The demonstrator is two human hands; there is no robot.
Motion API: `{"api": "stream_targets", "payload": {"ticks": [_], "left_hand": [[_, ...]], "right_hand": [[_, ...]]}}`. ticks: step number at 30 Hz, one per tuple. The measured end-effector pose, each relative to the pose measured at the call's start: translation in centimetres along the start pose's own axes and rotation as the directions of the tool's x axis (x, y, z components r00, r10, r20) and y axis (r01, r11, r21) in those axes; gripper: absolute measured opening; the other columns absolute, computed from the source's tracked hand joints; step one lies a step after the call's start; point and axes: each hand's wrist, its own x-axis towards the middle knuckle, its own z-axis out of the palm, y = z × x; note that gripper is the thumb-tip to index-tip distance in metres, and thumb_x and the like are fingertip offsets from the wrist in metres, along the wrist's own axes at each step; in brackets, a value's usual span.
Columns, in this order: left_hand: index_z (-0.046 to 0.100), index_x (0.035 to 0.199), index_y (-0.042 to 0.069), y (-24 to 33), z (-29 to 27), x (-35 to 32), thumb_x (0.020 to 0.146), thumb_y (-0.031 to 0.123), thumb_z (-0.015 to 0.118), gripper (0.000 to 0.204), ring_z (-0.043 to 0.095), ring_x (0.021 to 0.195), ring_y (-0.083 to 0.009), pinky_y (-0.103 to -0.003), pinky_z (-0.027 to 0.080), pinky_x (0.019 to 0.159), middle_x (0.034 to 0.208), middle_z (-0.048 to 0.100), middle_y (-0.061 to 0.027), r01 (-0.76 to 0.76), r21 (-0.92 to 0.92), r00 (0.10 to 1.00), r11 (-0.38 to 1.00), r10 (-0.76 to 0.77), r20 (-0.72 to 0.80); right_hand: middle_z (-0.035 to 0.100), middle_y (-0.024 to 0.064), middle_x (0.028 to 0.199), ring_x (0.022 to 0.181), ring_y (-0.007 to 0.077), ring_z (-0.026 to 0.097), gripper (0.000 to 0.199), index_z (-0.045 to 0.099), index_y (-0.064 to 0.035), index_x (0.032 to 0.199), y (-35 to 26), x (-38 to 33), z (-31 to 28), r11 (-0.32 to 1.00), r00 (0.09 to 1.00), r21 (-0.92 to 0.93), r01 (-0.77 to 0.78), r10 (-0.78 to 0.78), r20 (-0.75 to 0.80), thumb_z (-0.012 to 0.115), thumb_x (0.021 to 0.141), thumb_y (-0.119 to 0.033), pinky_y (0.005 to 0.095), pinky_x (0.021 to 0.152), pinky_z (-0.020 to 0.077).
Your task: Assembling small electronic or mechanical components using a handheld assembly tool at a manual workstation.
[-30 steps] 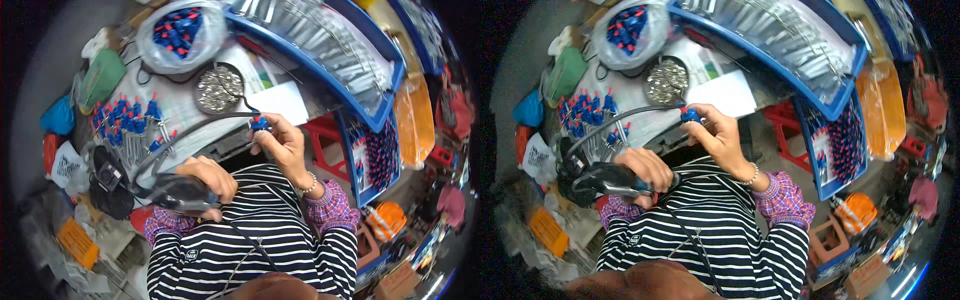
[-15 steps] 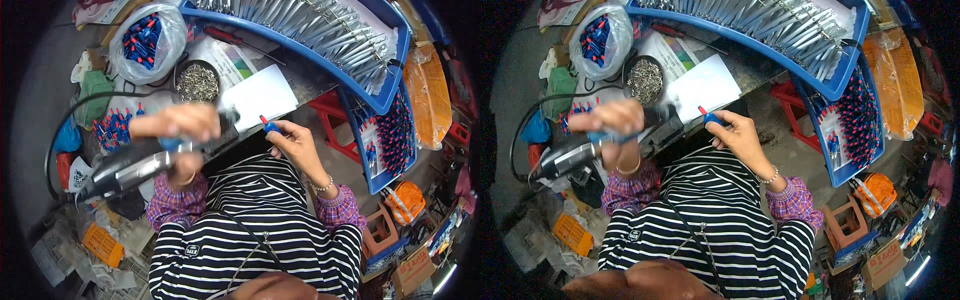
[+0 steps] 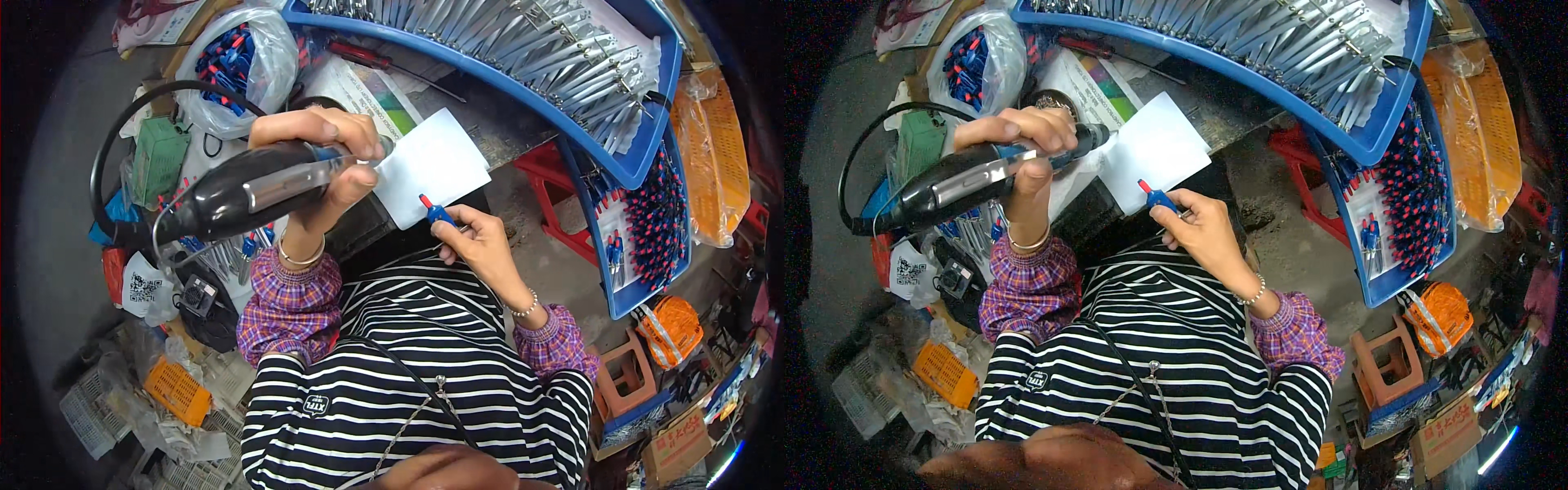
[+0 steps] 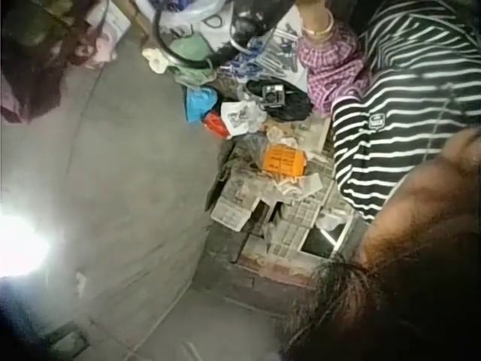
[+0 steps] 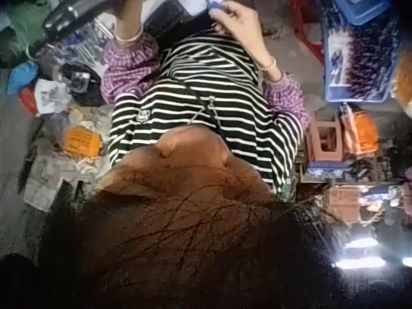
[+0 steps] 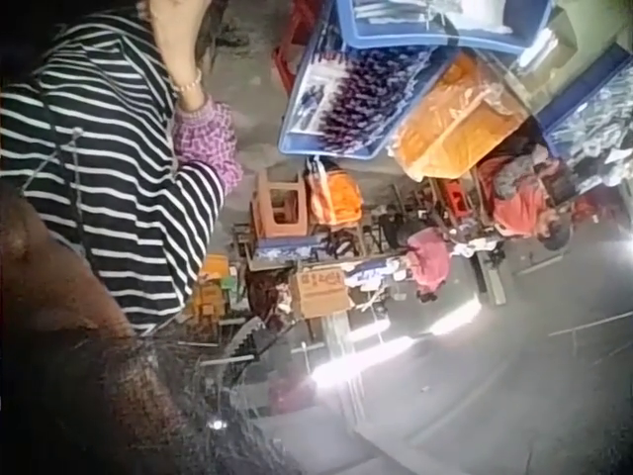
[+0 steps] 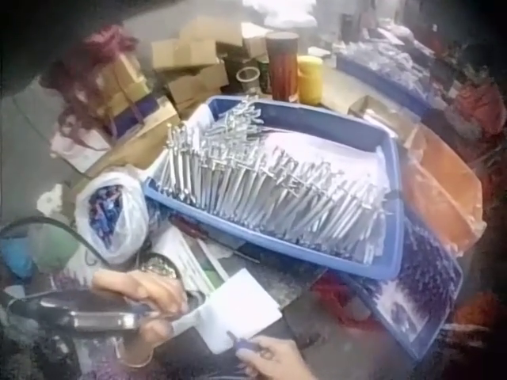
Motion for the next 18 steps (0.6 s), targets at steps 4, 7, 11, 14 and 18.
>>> {"api": "stream_targets", "payload": {"ticks": [4,7,11,14,18], "left_hand": [[0.037,0.103,0.006,0.1,-0.4,-0.2,0.082,0.022,0.07,0.042,0.056,0.066,-0.0241,-0.039,0.046,0.064,0.075,0.055,-0.0115,-0.021,0.018,1.0,1.0,0.021,-0.014],[0.036,0.104,0.008,0.5,-0.6,-0.8,0.082,0.025,0.07,0.044,0.056,0.065,-0.0241,-0.04,0.047,0.061,0.075,0.054,-0.0119,-0.1,0.036,0.994,0.994,0.101,-0.029],[0.036,0.102,0.008,1.6,-1.9,-1.3,0.08,0.03,0.071,0.047,0.059,0.06,-0.0256,-0.038,0.048,0.05,0.072,0.056,-0.0126,-0.223,-0.107,0.958,0.969,0.238,0.161],[0.035,0.1,0.007,2.3,-1.6,-1.7,0.079,0.031,0.072,0.049,0.062,0.057,-0.0253,-0.037,0.052,0.046,0.073,0.058,-0.013,-0.231,-0.162,0.915,0.959,0.271,0.299],[0.036,0.101,0.007,3.5,-1.2,-2.4,0.081,0.033,0.07,0.047,0.06,0.056,-0.0228,-0.036,0.051,0.048,0.073,0.057,-0.0111,-0.257,-0.081,0.925,0.963,0.27,0.266]], "right_hand": [[0.063,0.006,0.073,0.057,0.008,0.06,0.02,0.062,0.0049,0.096,0.3,0.7,0.8,0.998,1.0,0.054,0.02,-0.019,-0.024,0.063,0.086,-0.012,0.0198,0.051,0.05],[0.063,0.0075,0.073,0.057,0.0095,0.061,0.02,0.063,0.0059,0.092,0.4,1.3,1.6,0.994,0.997,0.102,0.048,-0.042,-0.06,0.063,0.086,-0.013,0.0209,0.051,0.0509],[0.063,0.0081,0.064,0.05,0.0109,0.061,0.025,0.064,0.0075,0.08,1.2,1.7,2.2,0.99,0.994,0.127,0.064,-0.053,-0.092,0.063,0.084,-0.017,0.0225,0.047,0.0499],[0.063,0.0085,0.064,0.046,0.01,0.057,0.023,0.063,0.0068,0.08,3.1,2.2,1.6,0.992,0.996,0.102,0.08,-0.075,-0.052,0.063,0.085,-0.016,0.0224,0.043,0.0464],[0.064,0.0087,0.068,0.046,0.0067,0.053,0.02,0.063,0.0057,0.082,2.3,2.0,1.9,0.993,0.997,0.1,0.069,-0.067,-0.025,0.062,0.087,-0.014,0.0203,0.04,0.0418]]}}
